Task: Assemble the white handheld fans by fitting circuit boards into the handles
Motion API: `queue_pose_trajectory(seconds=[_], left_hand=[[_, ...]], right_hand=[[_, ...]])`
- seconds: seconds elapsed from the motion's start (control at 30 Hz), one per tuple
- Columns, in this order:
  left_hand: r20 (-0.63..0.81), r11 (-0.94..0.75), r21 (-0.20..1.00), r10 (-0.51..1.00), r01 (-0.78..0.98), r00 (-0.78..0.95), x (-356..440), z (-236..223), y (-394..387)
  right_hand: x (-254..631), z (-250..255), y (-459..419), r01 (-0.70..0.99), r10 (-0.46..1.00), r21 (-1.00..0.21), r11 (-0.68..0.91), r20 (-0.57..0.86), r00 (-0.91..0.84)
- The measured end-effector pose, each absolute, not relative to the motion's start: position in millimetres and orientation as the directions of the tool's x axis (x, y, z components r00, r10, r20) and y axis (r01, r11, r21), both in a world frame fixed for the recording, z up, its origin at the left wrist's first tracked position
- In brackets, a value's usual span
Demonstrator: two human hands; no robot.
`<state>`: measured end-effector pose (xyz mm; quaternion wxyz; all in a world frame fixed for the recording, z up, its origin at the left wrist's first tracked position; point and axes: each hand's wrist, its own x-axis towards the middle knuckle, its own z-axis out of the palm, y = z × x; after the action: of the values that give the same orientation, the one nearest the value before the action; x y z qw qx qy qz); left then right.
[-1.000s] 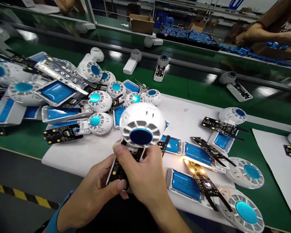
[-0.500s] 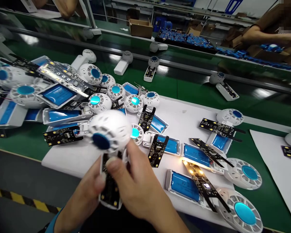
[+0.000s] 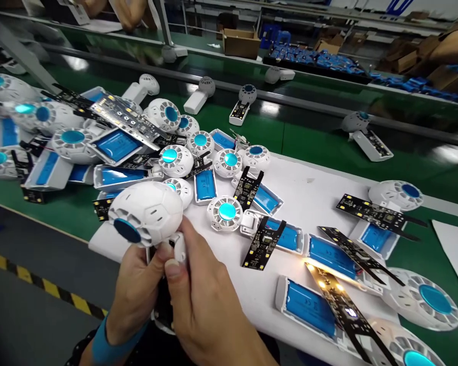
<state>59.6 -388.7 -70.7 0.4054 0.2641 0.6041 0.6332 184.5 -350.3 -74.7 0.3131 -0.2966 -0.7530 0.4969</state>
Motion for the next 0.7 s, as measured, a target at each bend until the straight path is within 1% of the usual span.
queue_pose_trajectory(seconds=[0.07,0.13,0.2,0.27,0.33,0.4,0.47,0.5,0.57,0.63,0.7], left_hand=[[-0.197,0.04,0.951,0.841,-0.306,-0.504,56,-68,-386],[-0.207,0.024,0.927,0.864,-0.374,-0.458,53,-65,-384],[-0.167,0.001,0.939,0.875,-0.345,-0.454,51,-63,-381],[-0.112,-0.033,0.959,0.867,-0.281,-0.485,50,-64,-380],[-0.089,-0.048,0.966,0.86,-0.254,-0.502,51,-65,-378],[-0.096,-0.031,0.973,0.847,-0.229,-0.522,51,-64,-378],[-0.165,0.06,0.976,0.828,-0.208,-0.535,50,-61,-379],[-0.23,0.136,0.967,0.828,-0.216,-0.511,50,-60,-381],[-0.328,0.241,0.935,0.865,-0.258,-0.379,47,-57,-385],[-0.295,0.23,0.937,0.924,-0.264,-0.242,43,-58,-389],[-0.214,0.182,0.963,0.965,-0.201,-0.152,40,-62,-391]], right_hand=[[190,-75,-353,0.177,0.749,-0.957,0.228,0.057,-0.66],[195,-75,-357,0.216,0.696,-0.967,0.134,-0.063,-0.715],[196,-76,-361,0.223,0.663,-0.971,0.085,-0.112,-0.74],[194,-77,-364,0.221,0.687,-0.972,0.082,-0.106,-0.719],[191,-78,-367,0.243,0.707,-0.966,0.084,-0.114,-0.698],[189,-78,-369,0.288,0.713,-0.956,0.052,-0.166,-0.681],[192,-75,-369,0.308,0.695,-0.949,-0.061,-0.262,-0.67],[196,-71,-366,0.279,0.671,-0.948,-0.155,-0.309,-0.674],[209,-59,-354,0.168,0.594,-0.916,-0.364,-0.367,-0.716],[228,-42,-333,0.059,0.517,-0.86,-0.507,-0.358,-0.778],[250,-21,-303,0.031,0.498,-0.835,-0.549,-0.357,-0.79]])
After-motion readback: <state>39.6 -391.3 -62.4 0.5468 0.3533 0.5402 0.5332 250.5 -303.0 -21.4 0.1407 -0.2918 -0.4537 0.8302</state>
